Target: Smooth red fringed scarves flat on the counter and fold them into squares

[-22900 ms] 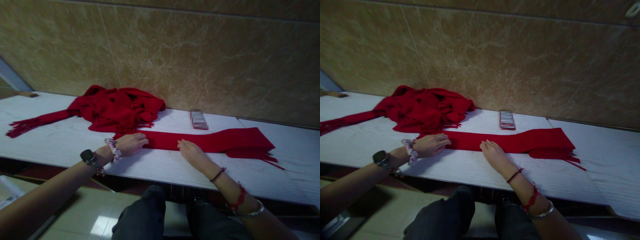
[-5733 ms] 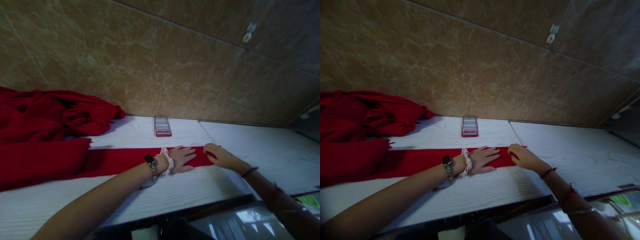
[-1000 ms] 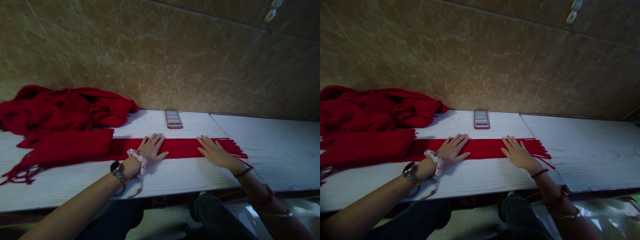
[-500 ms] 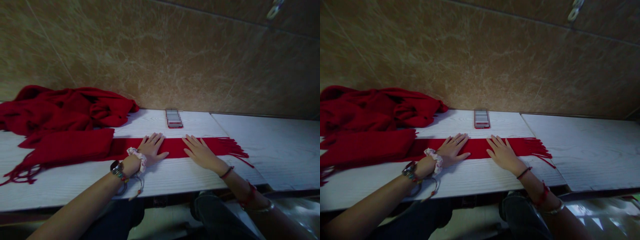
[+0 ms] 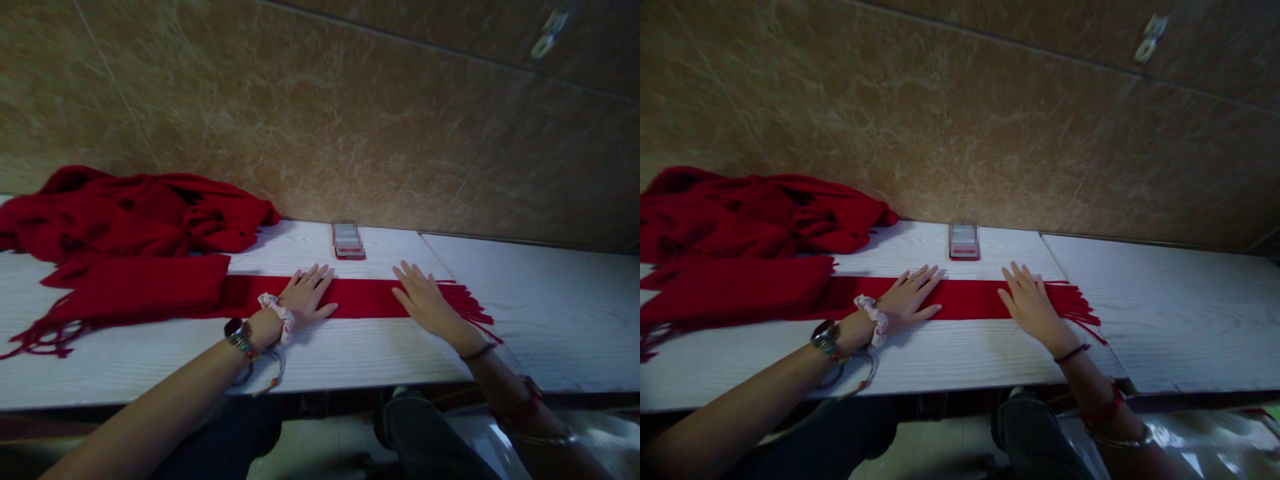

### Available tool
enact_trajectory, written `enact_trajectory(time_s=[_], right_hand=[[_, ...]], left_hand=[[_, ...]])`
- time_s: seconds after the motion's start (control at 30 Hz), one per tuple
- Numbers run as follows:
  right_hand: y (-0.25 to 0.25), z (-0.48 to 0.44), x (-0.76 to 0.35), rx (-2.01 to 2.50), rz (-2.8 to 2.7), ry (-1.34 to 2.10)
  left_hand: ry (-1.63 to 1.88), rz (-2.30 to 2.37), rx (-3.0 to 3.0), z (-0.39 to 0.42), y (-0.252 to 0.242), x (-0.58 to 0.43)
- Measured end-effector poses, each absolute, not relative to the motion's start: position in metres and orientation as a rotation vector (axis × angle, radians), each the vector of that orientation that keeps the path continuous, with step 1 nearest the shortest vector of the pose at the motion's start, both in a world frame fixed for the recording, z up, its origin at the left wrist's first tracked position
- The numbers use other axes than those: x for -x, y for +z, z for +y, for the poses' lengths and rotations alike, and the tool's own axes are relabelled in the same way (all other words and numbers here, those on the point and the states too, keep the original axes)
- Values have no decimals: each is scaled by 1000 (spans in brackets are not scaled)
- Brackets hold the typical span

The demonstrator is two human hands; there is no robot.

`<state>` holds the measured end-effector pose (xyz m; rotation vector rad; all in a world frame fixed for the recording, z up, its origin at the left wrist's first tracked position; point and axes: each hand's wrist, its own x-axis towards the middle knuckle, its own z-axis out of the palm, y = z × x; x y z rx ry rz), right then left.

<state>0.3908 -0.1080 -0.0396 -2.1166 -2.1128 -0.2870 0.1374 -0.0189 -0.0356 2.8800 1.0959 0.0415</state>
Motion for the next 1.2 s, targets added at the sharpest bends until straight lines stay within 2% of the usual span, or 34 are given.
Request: enact_trajectory(time_s=[0.23, 0.6, 0.73, 0.87, 0.97, 1.2], right_hand=[[-45, -99, -339, 1867, -2386, -35], [-58, -118, -445, 2283, -2160, -231], [-43, -109, -413, 2222, -2094, -232], [-33, -103, -354, 1924, -2309, -96], [-39, -103, -339, 1866, -2408, -41], [-58, -116, -416, 2131, -2241, -113]], left_hand=[[-8, 1031, -2904, -19, -37, -135], [68, 1004, -2890, -19, -40, -136], [55, 1007, -2901, -21, -38, -137], [48, 1023, -2903, -21, -38, -136], [48, 1039, -2915, -21, -39, -135], [34, 1038, -2905, -21, -40, -136]])
